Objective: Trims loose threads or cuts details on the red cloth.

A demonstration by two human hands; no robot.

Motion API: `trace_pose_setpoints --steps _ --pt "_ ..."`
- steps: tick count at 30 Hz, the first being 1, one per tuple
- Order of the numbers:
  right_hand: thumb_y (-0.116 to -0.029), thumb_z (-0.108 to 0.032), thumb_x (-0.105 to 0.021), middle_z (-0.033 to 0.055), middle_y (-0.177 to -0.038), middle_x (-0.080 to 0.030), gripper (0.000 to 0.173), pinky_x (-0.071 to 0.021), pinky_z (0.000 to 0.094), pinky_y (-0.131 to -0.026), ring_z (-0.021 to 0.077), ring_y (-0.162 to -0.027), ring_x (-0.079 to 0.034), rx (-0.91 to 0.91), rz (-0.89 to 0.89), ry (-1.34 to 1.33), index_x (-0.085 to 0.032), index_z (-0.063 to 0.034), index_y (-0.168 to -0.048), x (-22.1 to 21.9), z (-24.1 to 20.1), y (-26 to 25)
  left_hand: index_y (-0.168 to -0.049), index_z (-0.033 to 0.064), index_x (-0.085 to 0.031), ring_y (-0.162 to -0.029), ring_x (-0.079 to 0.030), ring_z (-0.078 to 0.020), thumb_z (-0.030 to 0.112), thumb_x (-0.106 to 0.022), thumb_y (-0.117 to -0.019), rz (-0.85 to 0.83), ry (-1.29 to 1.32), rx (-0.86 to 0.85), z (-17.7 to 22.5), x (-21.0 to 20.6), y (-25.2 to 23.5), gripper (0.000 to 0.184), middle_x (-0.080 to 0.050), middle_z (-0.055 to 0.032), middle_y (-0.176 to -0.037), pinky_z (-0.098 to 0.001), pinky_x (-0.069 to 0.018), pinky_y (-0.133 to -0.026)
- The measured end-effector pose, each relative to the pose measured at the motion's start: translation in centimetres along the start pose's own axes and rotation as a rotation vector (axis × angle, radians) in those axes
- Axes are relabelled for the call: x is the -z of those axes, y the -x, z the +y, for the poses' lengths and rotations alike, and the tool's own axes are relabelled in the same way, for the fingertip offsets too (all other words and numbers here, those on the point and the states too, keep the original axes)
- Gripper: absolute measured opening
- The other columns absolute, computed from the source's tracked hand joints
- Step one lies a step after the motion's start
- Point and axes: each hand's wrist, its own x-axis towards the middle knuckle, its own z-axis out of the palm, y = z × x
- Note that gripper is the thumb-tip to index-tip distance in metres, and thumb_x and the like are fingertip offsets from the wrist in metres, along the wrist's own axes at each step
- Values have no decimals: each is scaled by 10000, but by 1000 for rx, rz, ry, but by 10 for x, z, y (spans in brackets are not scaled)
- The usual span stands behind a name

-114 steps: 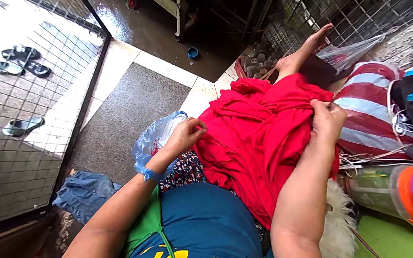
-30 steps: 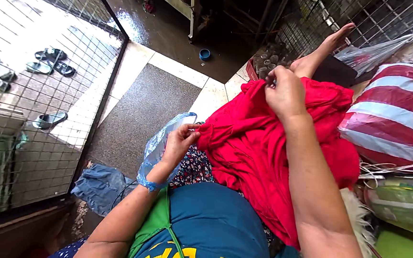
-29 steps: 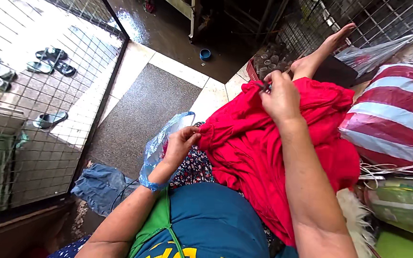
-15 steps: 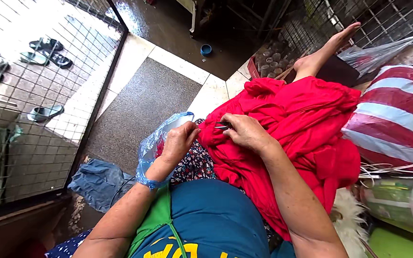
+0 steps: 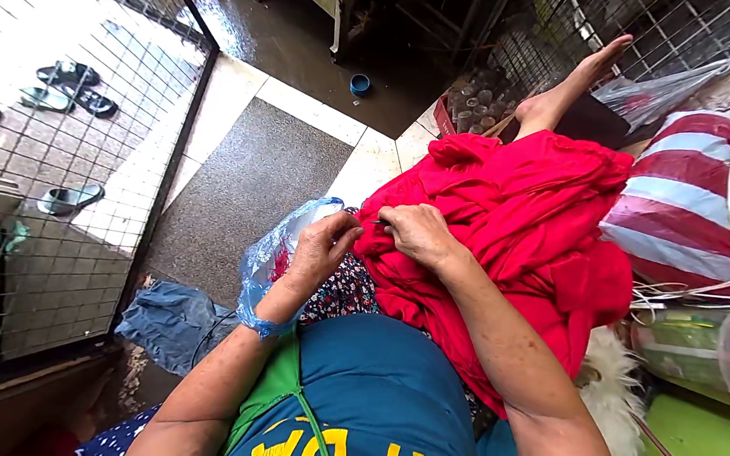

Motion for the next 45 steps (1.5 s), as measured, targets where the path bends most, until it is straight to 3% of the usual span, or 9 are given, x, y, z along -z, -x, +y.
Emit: trace_pose_setpoints --steps 6,12,17,22,26,31,35,39,45 --pt "-992 -130 -622 238 -1041 -696 258 -512 617 -845 405 -984 -688 -96 68 -287 -643 30 -1194 8 7 -5 -937 -21 -728 -812 -689 -91 156 -647 -974 -305 231 -155 54 4 2 197 -722 -75 -865 -277 -585 -795" --pt "-830 -302 -855 242 -1123 -672 920 -543 554 -858 360 -983 -672 -170 159 -689 -365 -15 -1553 -11 -29 -21 -949 -18 -707 -805 -678 -185 144 -606 -1021 -574 459 -493 112 -16 10 204 -695 -126 -829 -297 -546 -763" --pt "-968 -43 -615 147 -900 -681 161 -554 363 -737 179 -756 -654 -144 296 -775 -656 64 -1081 -19 -27 -26 -958 9 -720 -807 -700 -149 185 -593 -1015 -386 157 -291 95 4 9 224 -720 -83 -854 -318 -584 -772" --pt "-961 -28 -623 105 -875 -656 129 -531 283 -719 105 -739 -614 -96 302 -833 -650 62 -1049 -3 -17 -16 -1057 -46 -694 -854 -705 -428 105 -594 -1027 -259 -399 263 38 51 -6 184 -707 -236 -916 -661 -536 -780" --pt "-954 -57 -678 181 -1068 -691 346 -553 359 -847 186 -919 -675 -72 264 -839 -604 54 -1273 10 -16 -15 -1349 -18 -620 -1096 -661 -490 147 -567 -1055 -445 -462 516 21 67 -8 341 -687 -278 -1186 -720 -459 -948" --pt "-989 -79 -617 179 -1024 -696 185 -536 440 -879 244 -951 -676 -180 286 -526 -658 57 -1108 38 21 3 -1021 -27 -721 -907 -693 -415 139 -633 -1020 -305 -388 380 23 76 -8 188 -714 -219 -958 -676 -508 -819" --pt "-912 -20 -689 184 -993 -719 121 -538 571 -864 334 -949 -696 -79 90 -277 -729 24 -1018 36 31 18 -985 -5 -707 -878 -706 -355 127 -702 -973 -233 -300 330 24 67 -9 133 -720 -172 -925 -621 -537 -817" --pt "-877 0 -699 226 -1226 -624 205 -523 614 -788 415 -938 -673 -75 -81 -22 -730 -31 -1078 18 6 11 -1178 -13 -673 -1046 -667 -422 102 -765 -909 -406 -243 345 15 30 -10 307 -674 -242 -1136 -644 -518 -908" --pt "-1001 -46 -542 230 -991 -701 180 -523 624 -815 393 -945 -696 -223 247 -306 -644 42 -1119 28 27 3 -1376 1 -573 -1160 -627 -442 196 -713 -972 -406 -216 330 13 20 -15 469 -596 -276 -1329 -623 -492 -977"
